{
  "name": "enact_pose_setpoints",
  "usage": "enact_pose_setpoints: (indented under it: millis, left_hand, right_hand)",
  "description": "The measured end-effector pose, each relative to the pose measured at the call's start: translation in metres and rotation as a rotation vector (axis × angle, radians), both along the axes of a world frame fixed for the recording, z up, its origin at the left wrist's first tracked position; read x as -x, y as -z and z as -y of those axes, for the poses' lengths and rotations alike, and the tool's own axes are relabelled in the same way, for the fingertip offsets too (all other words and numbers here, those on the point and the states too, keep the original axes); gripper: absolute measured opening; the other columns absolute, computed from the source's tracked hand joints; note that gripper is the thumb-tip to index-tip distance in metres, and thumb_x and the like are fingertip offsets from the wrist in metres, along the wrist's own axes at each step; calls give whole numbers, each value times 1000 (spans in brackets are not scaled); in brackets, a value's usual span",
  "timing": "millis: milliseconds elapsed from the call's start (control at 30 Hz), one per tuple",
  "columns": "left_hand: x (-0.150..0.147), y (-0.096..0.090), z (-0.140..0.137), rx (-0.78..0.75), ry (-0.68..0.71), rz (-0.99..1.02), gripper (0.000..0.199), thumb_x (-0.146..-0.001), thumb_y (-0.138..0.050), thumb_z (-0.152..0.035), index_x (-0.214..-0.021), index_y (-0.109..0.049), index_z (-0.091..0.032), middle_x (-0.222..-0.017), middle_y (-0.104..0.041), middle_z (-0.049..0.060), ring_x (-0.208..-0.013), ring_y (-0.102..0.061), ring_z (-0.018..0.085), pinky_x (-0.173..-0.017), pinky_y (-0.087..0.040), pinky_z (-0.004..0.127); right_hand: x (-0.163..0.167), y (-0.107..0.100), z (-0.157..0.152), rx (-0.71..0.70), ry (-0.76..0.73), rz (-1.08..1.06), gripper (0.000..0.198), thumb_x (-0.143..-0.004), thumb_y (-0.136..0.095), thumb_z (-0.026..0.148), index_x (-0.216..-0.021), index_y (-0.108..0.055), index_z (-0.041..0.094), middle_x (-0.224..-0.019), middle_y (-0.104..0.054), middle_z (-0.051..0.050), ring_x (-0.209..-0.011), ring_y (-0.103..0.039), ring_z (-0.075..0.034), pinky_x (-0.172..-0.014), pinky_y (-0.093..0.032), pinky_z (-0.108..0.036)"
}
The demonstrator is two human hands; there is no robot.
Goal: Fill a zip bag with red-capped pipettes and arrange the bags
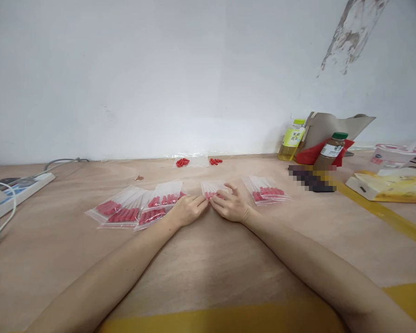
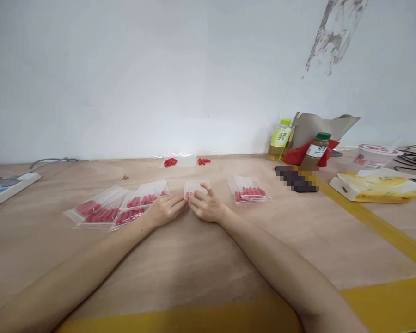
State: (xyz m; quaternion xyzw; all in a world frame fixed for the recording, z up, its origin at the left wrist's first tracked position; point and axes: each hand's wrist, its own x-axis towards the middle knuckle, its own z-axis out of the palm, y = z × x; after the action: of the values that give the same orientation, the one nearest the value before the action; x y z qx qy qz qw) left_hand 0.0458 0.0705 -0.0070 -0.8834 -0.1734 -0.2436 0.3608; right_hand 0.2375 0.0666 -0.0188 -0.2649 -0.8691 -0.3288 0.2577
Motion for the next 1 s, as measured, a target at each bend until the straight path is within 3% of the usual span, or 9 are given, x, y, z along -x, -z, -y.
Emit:
enact_pose_setpoints:
  millis: [167,433,700,800,900,1000]
  left_hand:
    - [-2,-4,2,11,-8,1,23,-87,-36,-10,-72,-53,-14,-65,-57,1,-58,-54,12,-53,-41,25]
    - [1,-4,1,52,-61,-9,19,-85,-40,-10,-74,-54,-15,-69,-58,2,-63,-54,13,-58,-42,25]
    - [7,3,1,82,-107,16,22,-85,-40,-13,-66,-51,-15,-61,-54,1,-57,-53,14,-51,-40,25]
    - [3,3,4,204,-161,89,18,-87,-38,-19,-75,-51,-15,-74,-58,4,-64,-56,15,-54,-43,26]
    - [-1,1,6,456,-149,239,15,-90,-35,-21,-96,-48,-16,-102,-57,8,-82,-58,16,-66,-47,27]
    - [-4,0,7,711,-94,342,23,-91,-32,-22,-112,-39,-17,-104,-56,8,-91,-57,17,-75,-47,29]
  right_hand:
    - [-6,-4,2,-38,-19,10,34,-87,-32,9,-74,-60,24,-73,-59,3,-74,-48,-11,-94,-21,-39]
    - [-38,-4,2,27,114,-28,33,-88,-31,12,-82,-60,27,-73,-60,4,-80,-49,-10,-98,-13,-41]
    - [-43,-2,-6,-68,161,-14,34,-88,-37,19,-59,-54,18,-55,-53,3,-60,-41,-9,-98,-15,-39]
    - [-46,-5,-9,-12,124,16,35,-88,-39,29,-59,-54,18,-56,-54,2,-60,-42,-9,-97,-16,-40]
    - [-51,-14,-9,171,109,24,37,-85,-41,43,-63,-56,18,-64,-59,0,-72,-48,-12,-94,-19,-40]
    - [-61,-27,-11,380,300,-128,43,-85,-34,50,-71,-59,18,-83,-61,-4,-87,-51,-17,-90,-24,-40]
